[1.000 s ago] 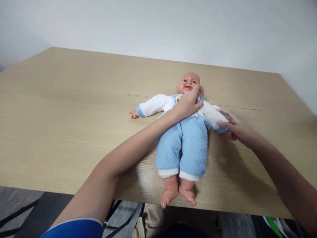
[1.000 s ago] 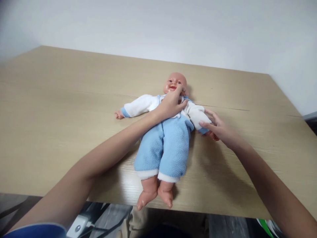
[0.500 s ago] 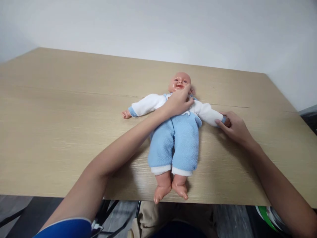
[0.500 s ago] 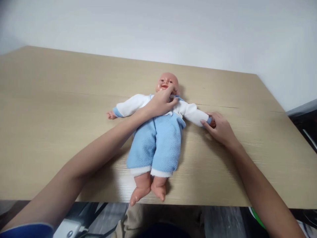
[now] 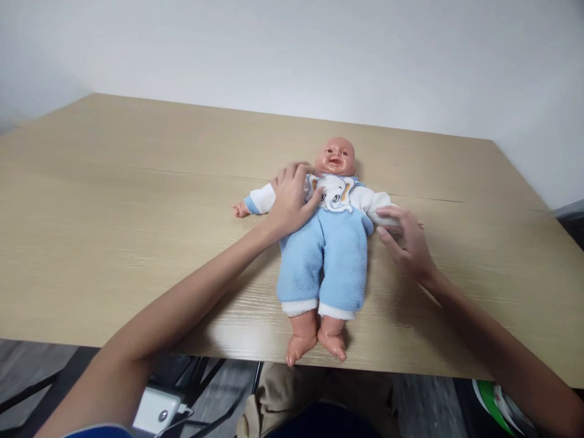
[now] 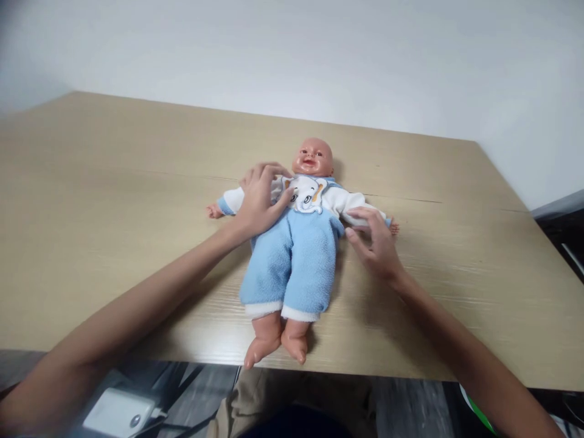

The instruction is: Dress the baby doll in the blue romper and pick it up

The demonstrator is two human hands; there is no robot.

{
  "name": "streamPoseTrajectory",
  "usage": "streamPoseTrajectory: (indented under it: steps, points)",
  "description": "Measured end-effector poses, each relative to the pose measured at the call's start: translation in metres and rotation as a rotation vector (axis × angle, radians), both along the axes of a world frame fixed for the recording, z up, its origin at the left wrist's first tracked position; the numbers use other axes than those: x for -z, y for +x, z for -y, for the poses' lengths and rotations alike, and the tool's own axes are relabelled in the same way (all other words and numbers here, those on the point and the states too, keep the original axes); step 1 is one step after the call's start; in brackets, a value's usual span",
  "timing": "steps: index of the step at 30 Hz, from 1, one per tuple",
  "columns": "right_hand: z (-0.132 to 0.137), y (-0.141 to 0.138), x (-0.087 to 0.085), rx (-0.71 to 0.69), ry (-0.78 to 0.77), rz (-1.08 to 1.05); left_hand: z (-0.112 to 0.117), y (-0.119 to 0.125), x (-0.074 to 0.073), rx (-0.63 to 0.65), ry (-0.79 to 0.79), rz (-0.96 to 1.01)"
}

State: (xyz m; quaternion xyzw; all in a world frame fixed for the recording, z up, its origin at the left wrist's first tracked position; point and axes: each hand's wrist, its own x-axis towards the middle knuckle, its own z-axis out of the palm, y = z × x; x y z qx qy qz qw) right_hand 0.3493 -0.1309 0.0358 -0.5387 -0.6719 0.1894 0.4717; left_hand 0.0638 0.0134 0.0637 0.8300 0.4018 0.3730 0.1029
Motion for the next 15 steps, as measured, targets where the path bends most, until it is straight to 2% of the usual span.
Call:
streamPoseTrajectory:
  steps: [4,7,11,15]
  points:
    - [-0.020,-0.017,0.006,-0.109,-0.248,-0.215,0.009,-0.035,0.025,0.054,-0.073,0.150]
    - [-0.039,-0.018,0.006,-0.104,-0.254,-0.215,0.014,-0.052,0.036,0.061,-0.202,0.177]
    - [-0.046,-0.016,0.005,-0.092,-0.250,-0.092,0.016,-0.061,0.037,0.077,-0.314,0.099]
    - [-0.043,-0.016,0.012,-0.120,-0.348,-0.298,0.013,-0.062,0.035,0.136,-0.433,0.143]
